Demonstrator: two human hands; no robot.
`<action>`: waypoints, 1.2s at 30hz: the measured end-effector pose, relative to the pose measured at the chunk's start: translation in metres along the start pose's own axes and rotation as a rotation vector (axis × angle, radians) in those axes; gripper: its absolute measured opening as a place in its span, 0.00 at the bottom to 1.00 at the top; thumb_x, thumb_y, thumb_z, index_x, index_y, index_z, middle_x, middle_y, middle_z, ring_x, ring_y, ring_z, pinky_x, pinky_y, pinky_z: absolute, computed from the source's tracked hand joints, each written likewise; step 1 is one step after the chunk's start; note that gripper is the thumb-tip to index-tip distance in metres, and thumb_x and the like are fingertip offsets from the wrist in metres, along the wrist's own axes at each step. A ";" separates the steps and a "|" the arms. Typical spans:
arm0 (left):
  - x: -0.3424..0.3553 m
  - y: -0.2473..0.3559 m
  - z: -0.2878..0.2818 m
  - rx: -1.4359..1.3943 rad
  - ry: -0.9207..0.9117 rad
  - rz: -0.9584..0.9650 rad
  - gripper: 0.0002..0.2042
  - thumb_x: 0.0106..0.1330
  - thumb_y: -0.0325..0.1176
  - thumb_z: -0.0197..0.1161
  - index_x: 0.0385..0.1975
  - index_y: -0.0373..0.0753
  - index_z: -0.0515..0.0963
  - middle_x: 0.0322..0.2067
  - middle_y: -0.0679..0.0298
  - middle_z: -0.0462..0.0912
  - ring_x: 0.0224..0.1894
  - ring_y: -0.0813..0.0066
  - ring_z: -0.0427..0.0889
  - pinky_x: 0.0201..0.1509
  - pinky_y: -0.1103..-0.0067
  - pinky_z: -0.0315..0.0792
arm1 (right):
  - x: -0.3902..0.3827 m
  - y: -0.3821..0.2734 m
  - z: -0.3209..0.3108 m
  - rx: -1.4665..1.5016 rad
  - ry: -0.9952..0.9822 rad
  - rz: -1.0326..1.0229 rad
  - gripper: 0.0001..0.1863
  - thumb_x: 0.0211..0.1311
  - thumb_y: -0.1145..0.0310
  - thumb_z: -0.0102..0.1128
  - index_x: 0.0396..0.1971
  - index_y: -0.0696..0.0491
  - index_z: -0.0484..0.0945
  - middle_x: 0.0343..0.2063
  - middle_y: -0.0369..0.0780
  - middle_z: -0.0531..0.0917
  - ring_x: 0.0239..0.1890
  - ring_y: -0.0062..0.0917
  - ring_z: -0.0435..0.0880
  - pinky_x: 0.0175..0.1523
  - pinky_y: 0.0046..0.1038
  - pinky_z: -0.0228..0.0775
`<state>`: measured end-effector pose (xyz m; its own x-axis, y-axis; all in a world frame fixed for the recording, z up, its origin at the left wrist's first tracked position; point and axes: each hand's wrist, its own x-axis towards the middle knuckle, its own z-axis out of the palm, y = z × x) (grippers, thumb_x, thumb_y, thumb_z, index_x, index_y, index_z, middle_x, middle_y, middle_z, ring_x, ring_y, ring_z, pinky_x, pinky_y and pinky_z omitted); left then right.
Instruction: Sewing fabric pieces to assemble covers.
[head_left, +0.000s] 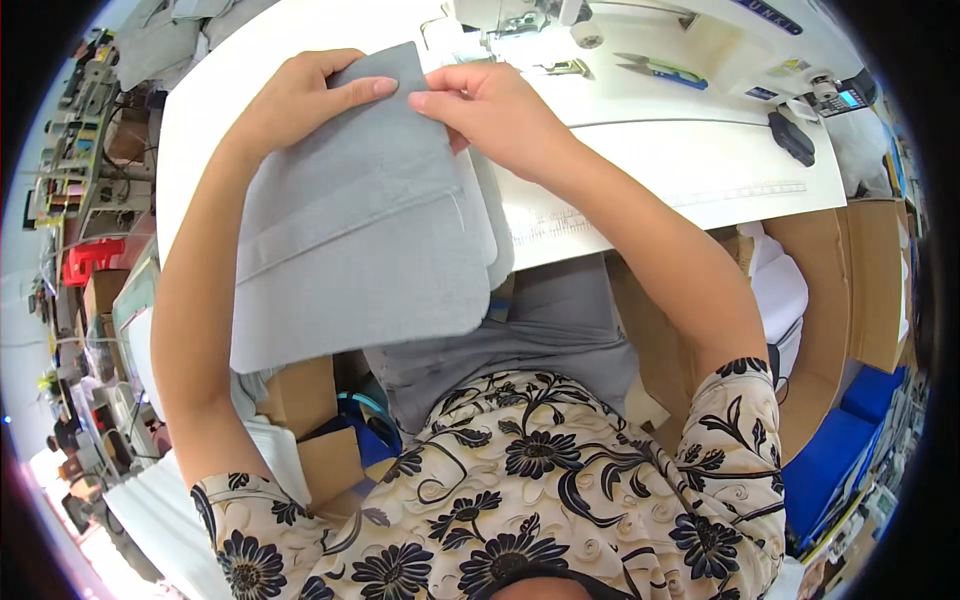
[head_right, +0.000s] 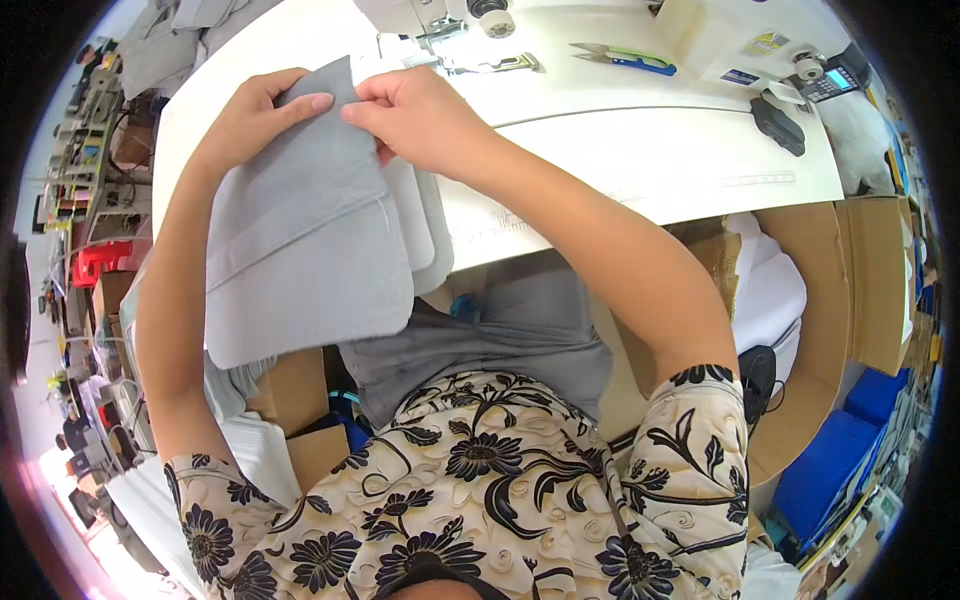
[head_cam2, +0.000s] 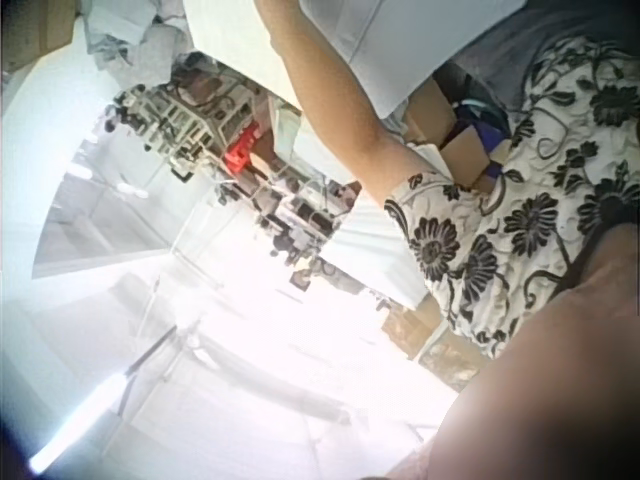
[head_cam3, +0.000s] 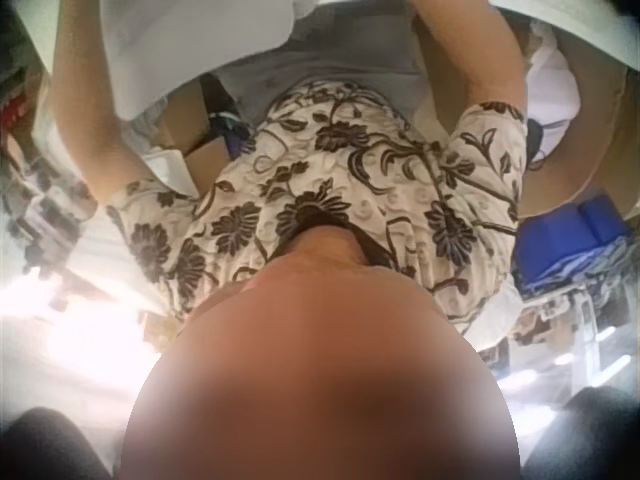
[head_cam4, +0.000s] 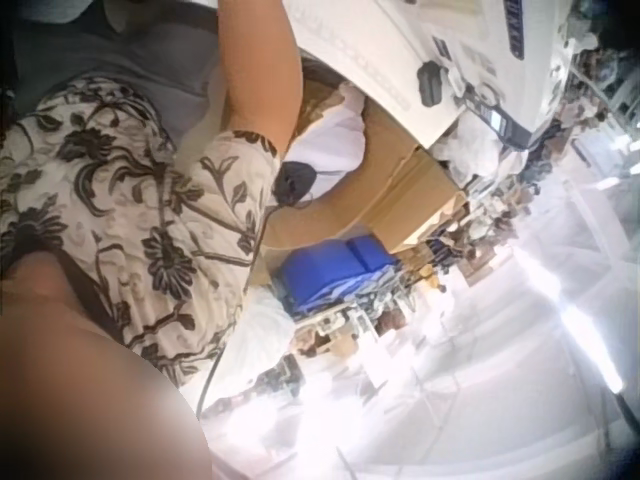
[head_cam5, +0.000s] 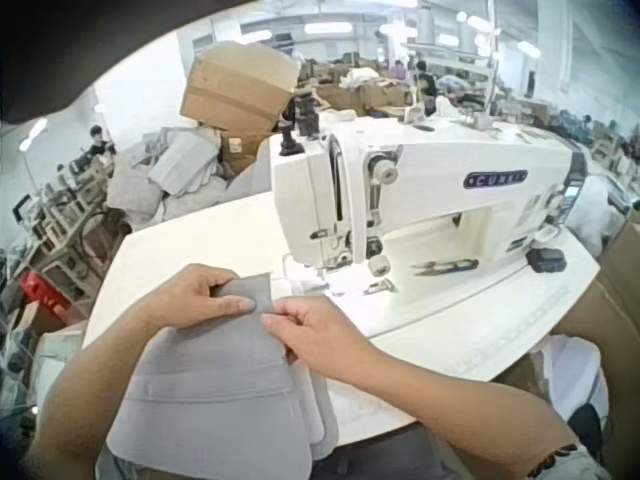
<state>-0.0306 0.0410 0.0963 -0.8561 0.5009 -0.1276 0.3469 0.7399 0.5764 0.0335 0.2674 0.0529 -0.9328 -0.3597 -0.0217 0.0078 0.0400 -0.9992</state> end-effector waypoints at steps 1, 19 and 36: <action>0.003 -0.001 0.005 -0.006 -0.014 0.005 0.27 0.62 0.58 0.67 0.46 0.38 0.84 0.33 0.61 0.87 0.30 0.74 0.83 0.39 0.76 0.76 | -0.003 0.010 -0.005 0.002 0.011 0.012 0.12 0.69 0.66 0.59 0.40 0.59 0.84 0.25 0.38 0.84 0.29 0.23 0.84 0.35 0.28 0.79; -0.032 -0.008 0.056 0.370 0.384 0.517 0.22 0.54 0.47 0.76 0.41 0.37 0.83 0.45 0.59 0.85 0.50 0.64 0.82 0.57 0.69 0.73 | -0.062 0.033 -0.022 -1.052 0.017 -0.587 0.16 0.65 0.66 0.60 0.50 0.54 0.80 0.53 0.37 0.82 0.61 0.31 0.76 0.64 0.38 0.66; -0.045 -0.005 0.057 0.173 0.259 0.340 0.16 0.59 0.39 0.73 0.42 0.38 0.80 0.51 0.60 0.84 0.60 0.61 0.77 0.62 0.68 0.70 | 0.000 0.028 -0.017 -1.231 0.184 -0.386 0.10 0.65 0.61 0.61 0.40 0.50 0.80 0.36 0.36 0.81 0.43 0.28 0.83 0.43 0.32 0.79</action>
<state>0.0278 0.0400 0.0535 -0.7423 0.6159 0.2640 0.6649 0.6280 0.4043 0.0274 0.2837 0.0255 -0.8369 -0.4117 0.3606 -0.5122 0.8214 -0.2509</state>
